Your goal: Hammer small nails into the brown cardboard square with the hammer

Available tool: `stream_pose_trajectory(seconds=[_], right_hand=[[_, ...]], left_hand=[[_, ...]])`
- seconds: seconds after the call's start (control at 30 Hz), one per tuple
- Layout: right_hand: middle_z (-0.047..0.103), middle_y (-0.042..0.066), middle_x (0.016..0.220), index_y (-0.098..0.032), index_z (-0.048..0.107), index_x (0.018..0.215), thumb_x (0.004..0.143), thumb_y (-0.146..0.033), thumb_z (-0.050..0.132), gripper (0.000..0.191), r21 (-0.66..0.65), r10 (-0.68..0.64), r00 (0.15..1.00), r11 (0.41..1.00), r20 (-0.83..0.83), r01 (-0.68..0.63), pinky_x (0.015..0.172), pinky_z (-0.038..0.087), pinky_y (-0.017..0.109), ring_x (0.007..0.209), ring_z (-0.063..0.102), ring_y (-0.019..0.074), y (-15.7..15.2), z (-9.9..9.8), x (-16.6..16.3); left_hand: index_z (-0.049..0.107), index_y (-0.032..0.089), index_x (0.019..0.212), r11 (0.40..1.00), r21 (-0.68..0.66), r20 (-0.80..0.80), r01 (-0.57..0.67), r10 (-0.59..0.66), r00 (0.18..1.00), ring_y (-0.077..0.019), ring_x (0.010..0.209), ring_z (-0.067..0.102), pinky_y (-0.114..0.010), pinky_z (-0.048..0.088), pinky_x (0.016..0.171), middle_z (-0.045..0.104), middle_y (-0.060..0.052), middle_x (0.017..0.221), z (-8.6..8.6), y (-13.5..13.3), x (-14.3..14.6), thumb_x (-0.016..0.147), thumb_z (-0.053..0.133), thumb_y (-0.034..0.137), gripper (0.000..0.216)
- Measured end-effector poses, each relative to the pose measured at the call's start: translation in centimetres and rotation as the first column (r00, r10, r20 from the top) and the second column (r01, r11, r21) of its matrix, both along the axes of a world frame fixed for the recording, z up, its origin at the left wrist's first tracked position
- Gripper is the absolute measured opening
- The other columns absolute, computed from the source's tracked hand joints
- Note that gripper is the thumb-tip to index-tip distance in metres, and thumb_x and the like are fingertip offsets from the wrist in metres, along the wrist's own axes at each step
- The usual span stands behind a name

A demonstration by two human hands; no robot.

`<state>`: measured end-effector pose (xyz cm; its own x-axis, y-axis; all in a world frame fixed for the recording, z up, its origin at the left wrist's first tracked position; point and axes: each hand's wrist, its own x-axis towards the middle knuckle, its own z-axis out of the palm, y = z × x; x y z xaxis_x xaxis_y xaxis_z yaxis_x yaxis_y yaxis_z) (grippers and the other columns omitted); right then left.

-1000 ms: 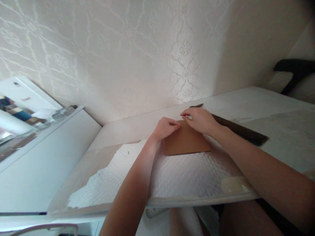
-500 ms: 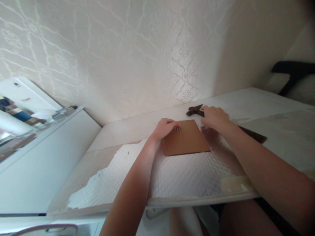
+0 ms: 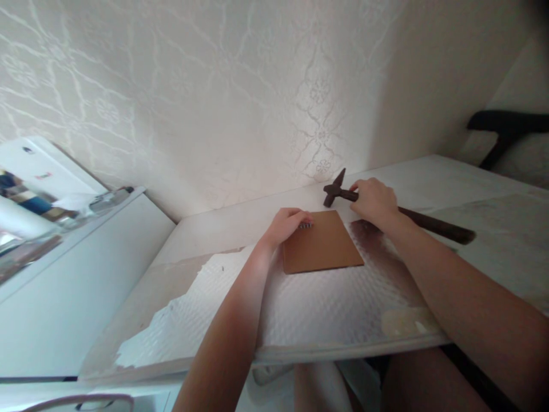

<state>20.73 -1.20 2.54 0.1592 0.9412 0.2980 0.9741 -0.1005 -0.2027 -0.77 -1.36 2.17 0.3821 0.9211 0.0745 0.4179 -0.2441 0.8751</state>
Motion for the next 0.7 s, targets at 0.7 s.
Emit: stream_pose_trajectory(seconds=[0.7], right_hand=[[0.057,0.004,0.095,-0.021,0.062,0.091,0.065,-0.01,0.053,0.03,0.202,0.531,0.847,0.828,0.018,-0.523,0.06,0.037,0.027,0.077,0.054,0.0173,-1.3,2.5,-0.5]], left_hand=[[0.062,0.015,0.078,0.997,-0.028,0.084,-0.073,0.076,0.994,-0.0172,0.081,0.064,-0.032,0.044,0.085,0.069,-0.005,0.077,-0.5,0.7,0.2,0.073,0.048,0.02,0.017]])
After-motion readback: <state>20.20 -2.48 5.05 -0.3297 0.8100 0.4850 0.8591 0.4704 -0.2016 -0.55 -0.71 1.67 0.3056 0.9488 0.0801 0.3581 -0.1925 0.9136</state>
